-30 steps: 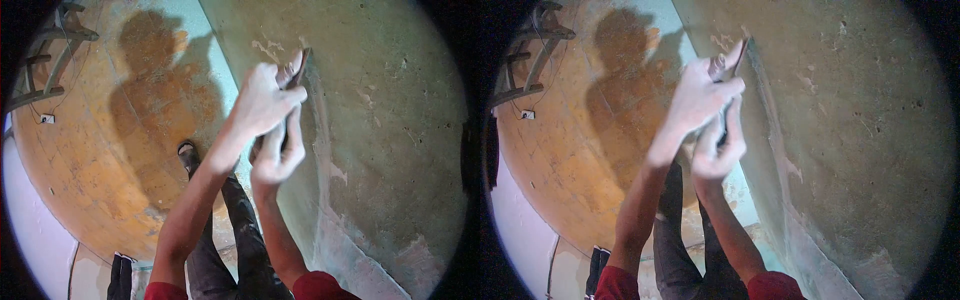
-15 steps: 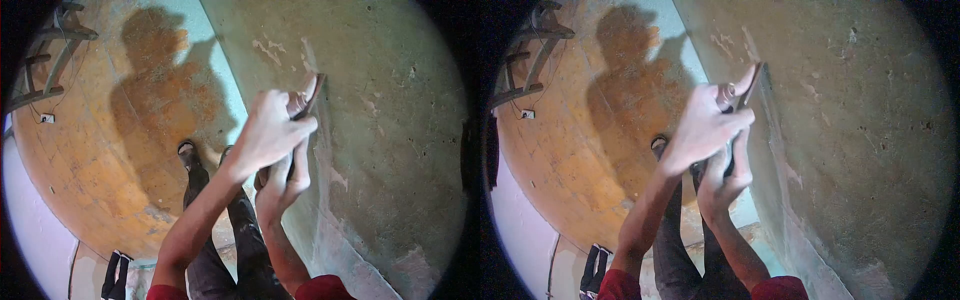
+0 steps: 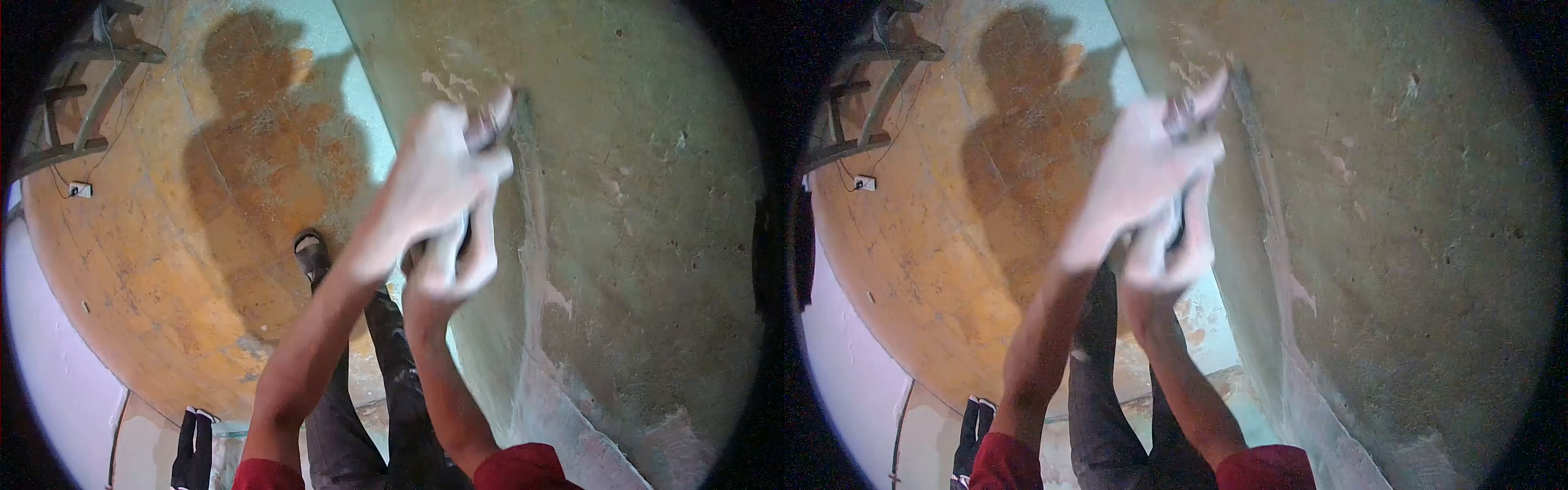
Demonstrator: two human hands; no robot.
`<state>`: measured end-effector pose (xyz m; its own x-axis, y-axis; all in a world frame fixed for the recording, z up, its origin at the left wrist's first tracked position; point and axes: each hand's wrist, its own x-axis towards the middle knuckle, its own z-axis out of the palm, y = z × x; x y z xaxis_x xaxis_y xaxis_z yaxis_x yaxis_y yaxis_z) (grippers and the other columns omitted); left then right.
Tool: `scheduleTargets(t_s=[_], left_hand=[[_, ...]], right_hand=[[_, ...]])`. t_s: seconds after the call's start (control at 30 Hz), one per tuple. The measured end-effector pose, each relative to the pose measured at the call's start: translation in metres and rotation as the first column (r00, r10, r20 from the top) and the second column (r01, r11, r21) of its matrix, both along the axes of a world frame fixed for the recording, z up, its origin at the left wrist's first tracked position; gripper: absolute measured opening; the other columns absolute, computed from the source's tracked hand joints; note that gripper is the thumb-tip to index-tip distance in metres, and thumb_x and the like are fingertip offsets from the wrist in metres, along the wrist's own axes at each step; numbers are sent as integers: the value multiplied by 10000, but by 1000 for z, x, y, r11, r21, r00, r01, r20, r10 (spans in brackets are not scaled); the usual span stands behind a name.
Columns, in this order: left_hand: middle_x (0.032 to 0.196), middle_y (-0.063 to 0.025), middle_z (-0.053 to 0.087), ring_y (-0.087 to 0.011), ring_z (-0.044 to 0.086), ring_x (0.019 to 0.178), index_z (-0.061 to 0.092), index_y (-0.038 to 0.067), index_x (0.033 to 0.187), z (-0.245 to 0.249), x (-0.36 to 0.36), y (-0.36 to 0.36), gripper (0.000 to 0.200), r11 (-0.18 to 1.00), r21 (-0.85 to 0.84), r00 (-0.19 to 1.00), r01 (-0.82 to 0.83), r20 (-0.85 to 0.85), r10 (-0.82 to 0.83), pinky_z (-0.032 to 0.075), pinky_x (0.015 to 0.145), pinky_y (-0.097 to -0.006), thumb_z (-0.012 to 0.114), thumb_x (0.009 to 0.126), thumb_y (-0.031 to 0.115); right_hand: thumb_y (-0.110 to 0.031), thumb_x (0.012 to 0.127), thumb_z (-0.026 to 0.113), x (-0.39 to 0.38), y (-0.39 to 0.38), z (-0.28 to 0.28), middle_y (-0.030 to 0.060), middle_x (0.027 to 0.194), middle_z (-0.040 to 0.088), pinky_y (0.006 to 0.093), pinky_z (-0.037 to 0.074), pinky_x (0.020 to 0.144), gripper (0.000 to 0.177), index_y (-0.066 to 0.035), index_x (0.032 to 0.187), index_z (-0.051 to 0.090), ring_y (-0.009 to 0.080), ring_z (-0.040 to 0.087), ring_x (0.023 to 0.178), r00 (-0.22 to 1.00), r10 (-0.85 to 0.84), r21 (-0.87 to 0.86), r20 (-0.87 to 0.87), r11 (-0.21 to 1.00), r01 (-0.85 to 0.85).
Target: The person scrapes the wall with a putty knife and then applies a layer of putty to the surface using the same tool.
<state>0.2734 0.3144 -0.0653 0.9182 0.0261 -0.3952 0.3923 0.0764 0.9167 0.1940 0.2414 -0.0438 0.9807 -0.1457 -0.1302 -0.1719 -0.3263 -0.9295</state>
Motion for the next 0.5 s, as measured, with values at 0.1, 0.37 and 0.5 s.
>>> scheduleTargets(t_s=[0.1,0.37,0.5], left_hand=[[595,-71,491,-105,459,583,582,-3,1019,22,-13,-6,264,996,-22,996,86,-21,-86,430,555,-316,637,780,96],[685,-325,544,-493,583,657,564,-100,754,11,-22,-20,253,1000,12,994,-5,112,4,459,586,-470,647,799,134],[686,-309,573,-458,629,646,566,-104,756,23,-22,-29,258,997,68,987,-45,154,34,475,589,-461,667,807,128]], right_hand=[[-136,1033,425,-10,-8,28,97,1114,636,249,489,784,452,110,1412,442,126,607,972,969,-118,173,-218,972,158],[-104,1015,494,-25,0,19,27,939,625,199,423,581,506,37,1493,403,29,533,711,935,-229,284,-270,909,305],[-66,1005,469,-9,-33,27,9,853,617,210,401,526,485,62,1471,424,31,513,653,953,-138,183,-270,964,191]])
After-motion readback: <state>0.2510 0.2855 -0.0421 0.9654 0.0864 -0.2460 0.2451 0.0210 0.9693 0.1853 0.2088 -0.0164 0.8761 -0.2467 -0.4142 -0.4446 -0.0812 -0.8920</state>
